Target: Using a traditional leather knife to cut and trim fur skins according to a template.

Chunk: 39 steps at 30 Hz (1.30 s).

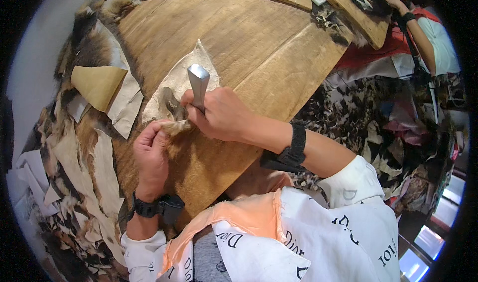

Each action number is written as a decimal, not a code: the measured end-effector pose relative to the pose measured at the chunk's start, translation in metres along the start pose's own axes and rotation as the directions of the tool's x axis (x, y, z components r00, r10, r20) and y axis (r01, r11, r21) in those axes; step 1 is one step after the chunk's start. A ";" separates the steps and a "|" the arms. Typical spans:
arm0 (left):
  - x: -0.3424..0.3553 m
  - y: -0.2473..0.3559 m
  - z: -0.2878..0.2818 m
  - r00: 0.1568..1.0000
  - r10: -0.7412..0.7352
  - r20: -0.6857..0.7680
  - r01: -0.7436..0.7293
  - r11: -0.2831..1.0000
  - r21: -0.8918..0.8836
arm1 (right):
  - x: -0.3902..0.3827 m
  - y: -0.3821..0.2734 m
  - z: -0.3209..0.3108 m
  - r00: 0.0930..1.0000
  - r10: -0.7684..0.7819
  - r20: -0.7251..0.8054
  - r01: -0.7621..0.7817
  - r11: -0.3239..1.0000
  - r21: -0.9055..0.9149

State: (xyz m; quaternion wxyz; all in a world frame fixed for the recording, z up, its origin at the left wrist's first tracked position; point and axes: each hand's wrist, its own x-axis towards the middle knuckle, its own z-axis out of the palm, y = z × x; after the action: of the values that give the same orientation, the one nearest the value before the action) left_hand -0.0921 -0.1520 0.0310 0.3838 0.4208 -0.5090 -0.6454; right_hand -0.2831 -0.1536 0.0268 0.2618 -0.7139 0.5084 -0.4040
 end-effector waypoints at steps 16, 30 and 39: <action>0.010 0.014 -0.023 0.963 0.086 -0.256 -0.095 0.995 -0.021 | 0.014 0.000 0.000 0.985 0.165 0.042 -0.166 0.986 0.024; 0.017 0.019 -0.039 0.917 0.150 -0.370 -0.190 0.979 -0.074 | 0.022 0.007 -0.004 0.971 0.184 0.155 -0.197 0.977 0.076; 0.011 0.050 -0.056 0.958 0.199 -0.205 -0.046 0.816 0.576 | 0.040 -0.003 -0.031 0.972 0.168 0.167 -0.208 0.942 0.264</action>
State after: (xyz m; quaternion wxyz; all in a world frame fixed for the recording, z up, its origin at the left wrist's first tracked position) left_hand -0.0406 -0.1898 0.0711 0.3451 0.5612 -0.6497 -0.3794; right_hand -0.3015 -0.1893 0.0582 0.4330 -0.6447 0.4923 -0.3931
